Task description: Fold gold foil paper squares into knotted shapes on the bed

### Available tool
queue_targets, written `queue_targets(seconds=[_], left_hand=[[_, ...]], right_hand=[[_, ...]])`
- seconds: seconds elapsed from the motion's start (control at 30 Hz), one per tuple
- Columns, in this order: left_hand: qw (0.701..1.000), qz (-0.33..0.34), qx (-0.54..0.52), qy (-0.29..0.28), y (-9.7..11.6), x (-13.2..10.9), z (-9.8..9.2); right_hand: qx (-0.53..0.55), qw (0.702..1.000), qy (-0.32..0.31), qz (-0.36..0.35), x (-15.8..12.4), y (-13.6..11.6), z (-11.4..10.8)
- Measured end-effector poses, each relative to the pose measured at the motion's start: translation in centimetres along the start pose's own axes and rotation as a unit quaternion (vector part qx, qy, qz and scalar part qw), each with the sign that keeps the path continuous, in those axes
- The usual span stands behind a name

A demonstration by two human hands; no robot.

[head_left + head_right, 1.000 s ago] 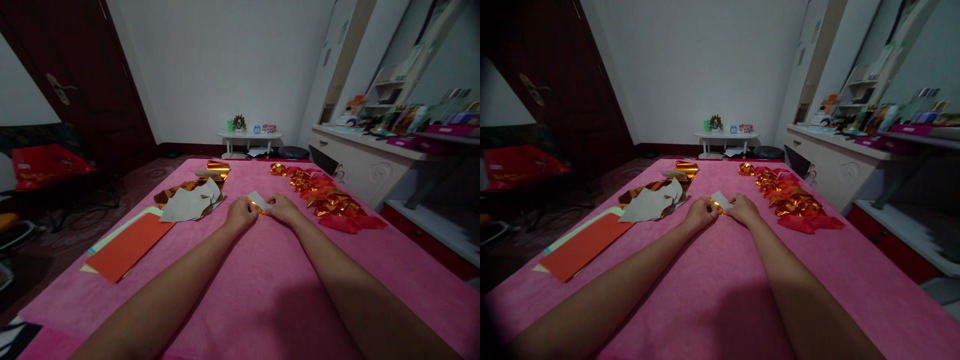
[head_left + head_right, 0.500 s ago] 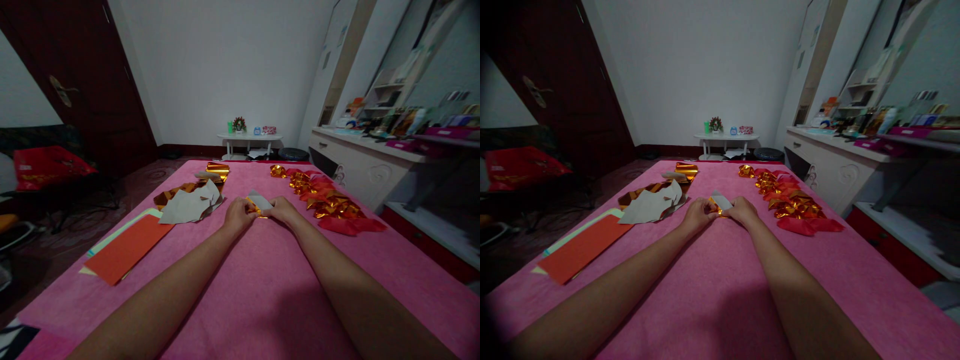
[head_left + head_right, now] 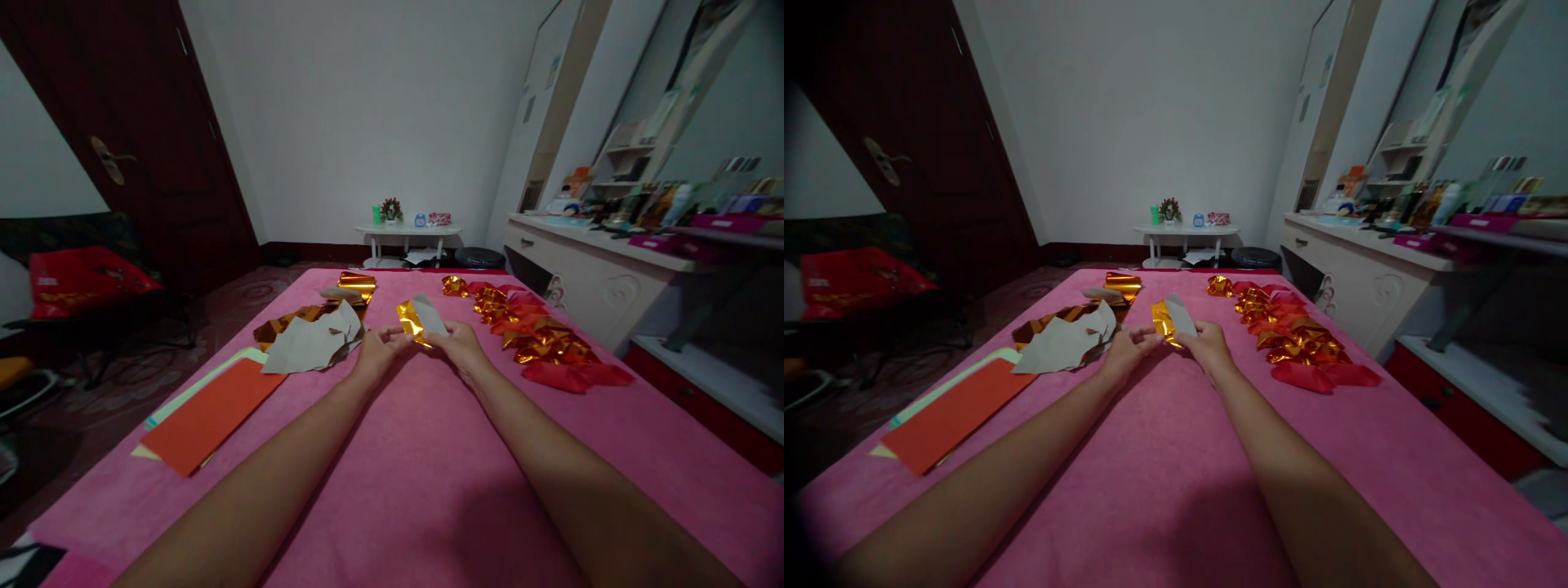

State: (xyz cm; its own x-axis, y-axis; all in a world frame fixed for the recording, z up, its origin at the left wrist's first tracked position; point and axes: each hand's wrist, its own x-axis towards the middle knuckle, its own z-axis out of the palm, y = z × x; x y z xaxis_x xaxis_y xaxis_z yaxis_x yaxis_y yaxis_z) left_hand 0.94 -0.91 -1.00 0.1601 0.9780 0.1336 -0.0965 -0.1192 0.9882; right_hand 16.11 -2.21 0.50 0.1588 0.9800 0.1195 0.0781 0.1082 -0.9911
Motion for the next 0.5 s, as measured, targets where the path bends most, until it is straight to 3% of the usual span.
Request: queue_targets(seconds=[0.07,0.23,0.37,0.5], left_hand=[[1.000,0.002,-0.014,-0.024,0.6,-0.5,-0.1],[1.000,0.016,-0.020,-0.009,0.8,-0.9,-0.2],[0.999,0.042,-0.025,0.015,0.6,-0.8,0.0],[0.999,0.015,-0.037,-0.008,0.8,-1.2,0.4]], right_hand=[[0.013,1.000,-0.007,-0.004,-0.2,-0.1,0.3],[0.046,0.999,-0.026,0.012,-0.7,-0.3,0.9],[0.045,0.999,0.002,-0.008,-1.2,-0.4,1.4],[0.044,0.998,0.030,-0.039,-1.5,-0.4,1.8]])
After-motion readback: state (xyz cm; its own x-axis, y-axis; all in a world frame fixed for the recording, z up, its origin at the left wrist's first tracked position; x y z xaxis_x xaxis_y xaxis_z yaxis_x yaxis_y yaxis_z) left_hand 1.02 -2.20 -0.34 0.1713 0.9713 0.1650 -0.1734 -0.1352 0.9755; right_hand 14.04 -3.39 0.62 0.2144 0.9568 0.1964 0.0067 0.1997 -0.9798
